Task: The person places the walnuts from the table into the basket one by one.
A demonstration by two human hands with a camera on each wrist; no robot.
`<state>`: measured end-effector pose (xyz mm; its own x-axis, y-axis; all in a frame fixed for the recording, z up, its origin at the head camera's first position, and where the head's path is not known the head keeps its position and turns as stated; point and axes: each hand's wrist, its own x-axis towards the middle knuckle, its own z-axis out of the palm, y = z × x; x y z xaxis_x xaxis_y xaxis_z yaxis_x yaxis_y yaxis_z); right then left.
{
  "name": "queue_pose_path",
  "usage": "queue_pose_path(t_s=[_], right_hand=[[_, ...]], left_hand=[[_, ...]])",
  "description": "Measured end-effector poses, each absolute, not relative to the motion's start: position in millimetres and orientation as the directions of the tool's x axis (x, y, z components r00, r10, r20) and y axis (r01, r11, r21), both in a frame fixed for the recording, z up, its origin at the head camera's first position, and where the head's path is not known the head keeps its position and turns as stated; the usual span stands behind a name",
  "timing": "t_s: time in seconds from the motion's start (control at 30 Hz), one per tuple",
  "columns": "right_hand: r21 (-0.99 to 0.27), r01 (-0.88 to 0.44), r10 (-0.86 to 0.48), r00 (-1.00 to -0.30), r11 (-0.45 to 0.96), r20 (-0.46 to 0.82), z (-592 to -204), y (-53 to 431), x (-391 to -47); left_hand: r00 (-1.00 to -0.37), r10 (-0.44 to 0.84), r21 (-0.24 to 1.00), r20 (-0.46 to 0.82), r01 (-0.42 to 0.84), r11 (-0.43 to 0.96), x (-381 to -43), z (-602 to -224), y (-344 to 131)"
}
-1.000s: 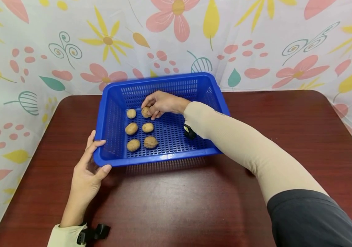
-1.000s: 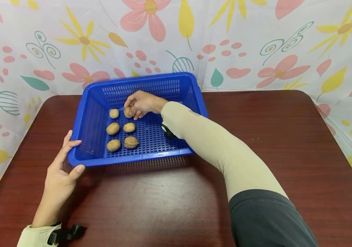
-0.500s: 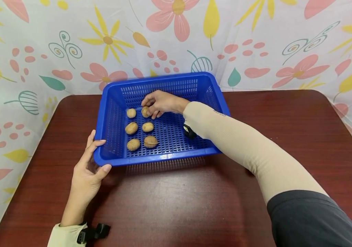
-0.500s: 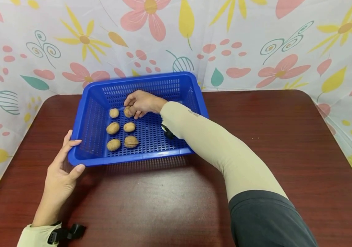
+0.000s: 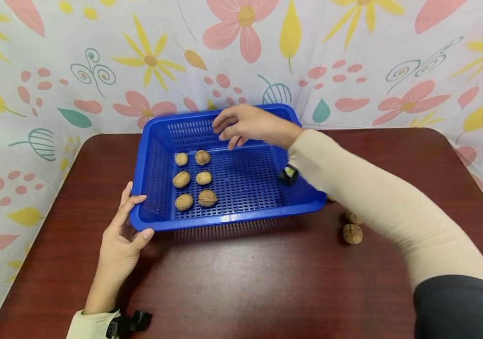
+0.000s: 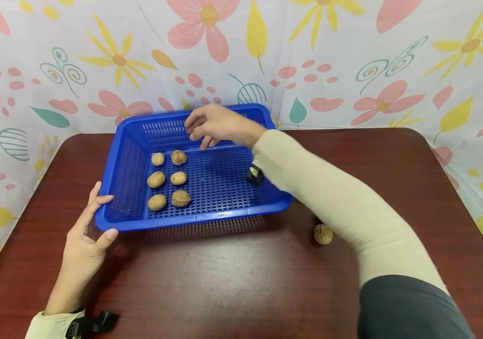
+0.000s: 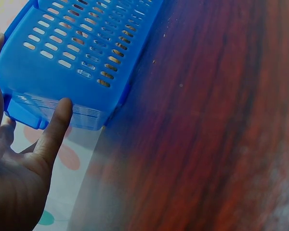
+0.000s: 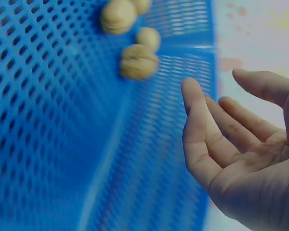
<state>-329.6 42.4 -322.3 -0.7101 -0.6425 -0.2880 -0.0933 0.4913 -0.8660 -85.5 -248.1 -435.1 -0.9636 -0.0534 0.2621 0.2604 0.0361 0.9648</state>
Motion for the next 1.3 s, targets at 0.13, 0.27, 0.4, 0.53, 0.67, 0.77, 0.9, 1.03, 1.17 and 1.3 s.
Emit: queue_pose_path(t_s=[0.13, 0.27, 0.4, 0.53, 0.67, 0.77, 0.9, 1.03, 1.17, 1.3], right_hand=[[-0.867, -0.165, -0.641, -0.74, 0.469, -0.206, -298.8, 85.1, -319.7], [-0.871, -0.191, -0.595, -0.792, 0.453, -0.136, -283.5, 130.7, -299.5], [-0.87, -0.19, -0.53, -0.843, 0.456, -0.093, -282.7, 172.0, -275.2], [-0.872, -0.19, -0.472, -0.88, 0.451, -0.053, -293.2, 210.1, -254.0], [-0.888, -0.169, -0.422, -0.906, 0.428, -0.031, -311.1, 246.8, -232.6], [-0.913, -0.132, -0.391, -0.92, 0.385, -0.031, -327.0, 271.5, -215.8], [-0.941, -0.06, -0.347, -0.936, 0.333, -0.064, -349.7, 300.1, -195.8], [-0.928, 0.024, -0.305, -0.941, 0.371, -0.147, -373.5, 319.2, -179.9], [-0.899, 0.079, -0.3, -0.927, 0.43, -0.224, -394.0, 328.8, -169.2], [-0.906, 0.106, -0.355, -0.896, 0.411, -0.266, -409.2, 330.7, -163.1]], left_hand=[[-0.964, -0.056, 0.965, 0.26, 0.259, 0.035, -85.9, -435.2, -249.3], [-0.965, -0.052, 0.966, 0.257, 0.255, 0.042, -86.3, -435.2, -251.1], [-0.964, -0.05, 0.965, 0.26, 0.258, 0.036, -85.7, -435.7, -252.1], [-0.963, -0.054, 0.964, 0.263, 0.262, 0.034, -85.1, -436.2, -252.3], [-0.965, -0.054, 0.966, 0.258, 0.257, 0.03, -85.7, -436.7, -251.9], [-0.966, -0.051, 0.967, 0.255, 0.254, 0.029, -86.4, -436.7, -251.7], [-0.967, -0.05, 0.968, 0.25, 0.249, 0.031, -86.7, -435.7, -252.1], [-0.967, -0.053, 0.968, 0.25, 0.249, 0.025, -86.4, -435.2, -252.6], [-0.966, -0.052, 0.968, 0.252, 0.251, 0.021, -86.3, -435.5, -252.6], [-0.968, -0.053, 0.969, 0.247, 0.246, 0.021, -86.3, -435.6, -252.2]])
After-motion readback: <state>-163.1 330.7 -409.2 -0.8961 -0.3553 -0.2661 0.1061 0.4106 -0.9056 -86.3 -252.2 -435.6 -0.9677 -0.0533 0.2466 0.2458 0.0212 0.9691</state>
